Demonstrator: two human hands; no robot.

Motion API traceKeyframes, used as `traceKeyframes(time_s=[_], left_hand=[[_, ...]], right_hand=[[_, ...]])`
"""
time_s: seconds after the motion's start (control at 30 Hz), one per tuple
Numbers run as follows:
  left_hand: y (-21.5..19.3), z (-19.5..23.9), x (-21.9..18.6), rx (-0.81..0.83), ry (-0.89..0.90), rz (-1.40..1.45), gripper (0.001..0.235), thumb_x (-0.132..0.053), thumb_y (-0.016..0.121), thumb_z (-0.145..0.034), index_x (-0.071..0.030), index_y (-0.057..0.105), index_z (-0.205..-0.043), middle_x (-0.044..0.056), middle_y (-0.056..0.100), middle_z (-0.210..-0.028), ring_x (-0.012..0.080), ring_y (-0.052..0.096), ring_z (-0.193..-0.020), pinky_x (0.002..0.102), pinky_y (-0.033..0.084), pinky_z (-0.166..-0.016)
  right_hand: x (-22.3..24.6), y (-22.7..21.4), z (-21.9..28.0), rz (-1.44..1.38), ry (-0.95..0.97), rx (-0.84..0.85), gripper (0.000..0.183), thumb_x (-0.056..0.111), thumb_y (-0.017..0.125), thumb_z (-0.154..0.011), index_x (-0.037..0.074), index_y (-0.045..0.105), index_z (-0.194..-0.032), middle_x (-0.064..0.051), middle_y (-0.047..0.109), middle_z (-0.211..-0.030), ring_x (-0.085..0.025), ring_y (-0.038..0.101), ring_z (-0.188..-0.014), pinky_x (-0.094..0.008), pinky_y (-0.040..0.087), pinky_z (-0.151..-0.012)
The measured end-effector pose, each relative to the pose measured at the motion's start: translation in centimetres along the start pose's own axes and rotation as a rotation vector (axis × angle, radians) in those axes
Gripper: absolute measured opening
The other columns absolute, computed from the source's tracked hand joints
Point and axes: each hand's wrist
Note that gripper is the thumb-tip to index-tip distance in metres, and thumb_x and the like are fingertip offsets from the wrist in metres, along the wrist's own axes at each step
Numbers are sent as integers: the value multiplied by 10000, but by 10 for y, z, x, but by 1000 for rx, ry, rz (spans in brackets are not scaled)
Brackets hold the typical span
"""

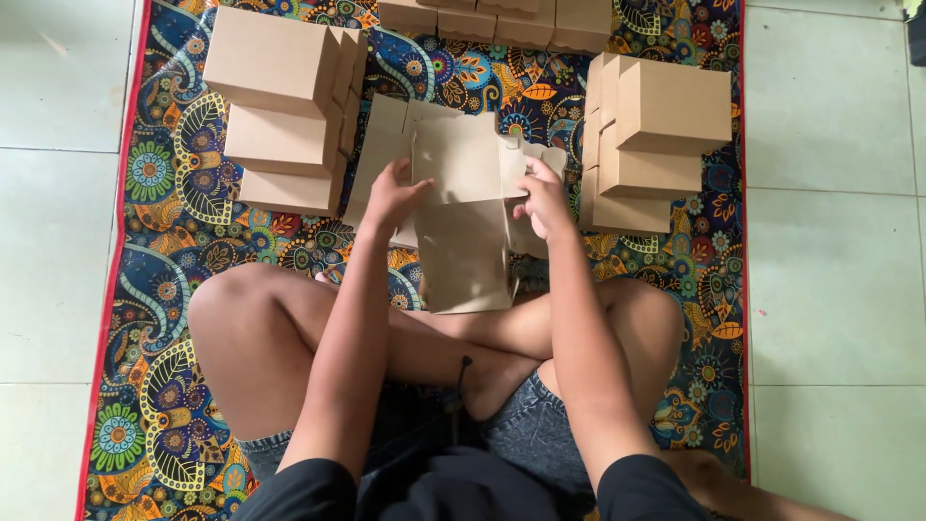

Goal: Folding flat cardboard templates into small boxes and stacking them.

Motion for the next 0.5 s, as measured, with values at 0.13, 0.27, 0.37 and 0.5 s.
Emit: traceKeyframes(time_s=[0.13, 0.27, 0.37, 0.5], left_hand=[[-20, 27, -55, 96, 107, 451, 483, -77, 719, -883, 24, 615, -1344, 267, 698, -1183, 338, 736, -1012, 436, 657, -757], [-33, 31, -91, 125, 126, 728, 600, -208, 696, -1030, 60, 435, -1498, 338, 452, -1490, 407, 640, -1244, 451, 608, -982], [-27, 2, -77, 142, 230, 640, 761, -302, 791, -1031, 50, 350, -1542, 391, 448, -1459, 499, 612, -1256, 594, 551, -1014], [-10, -10, -15, 163, 145, 10, 977, -496, 836, -914, -15, 316, -1587, 300, 453, -1536, 481, 431, -1424, 632, 377, -1172]], right_hand=[[28, -10, 9, -124, -44, -98, 540, 28, 562, -926, -4, 478, -1459, -191, 597, -1213, -263, 709, -745, -273, 585, -392], [32, -23, -15, -301, -18, -176, 570, 9, 584, -928, 44, 451, -1481, -151, 615, -1226, -288, 744, -768, -314, 647, -459], [40, -26, -40, -233, -25, -208, 559, 33, 583, -953, 38, 441, -1493, -191, 567, -1335, -322, 739, -805, -373, 684, -488], [-5, -39, -63, 190, -19, -214, 768, 225, 706, -989, 13, 261, -1579, -266, 532, -1413, -411, 703, -1106, -454, 712, -714]])
Point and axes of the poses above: each hand's wrist, its own z-axis away from the middle knuckle, its own y-axis out of the palm, x = y × z
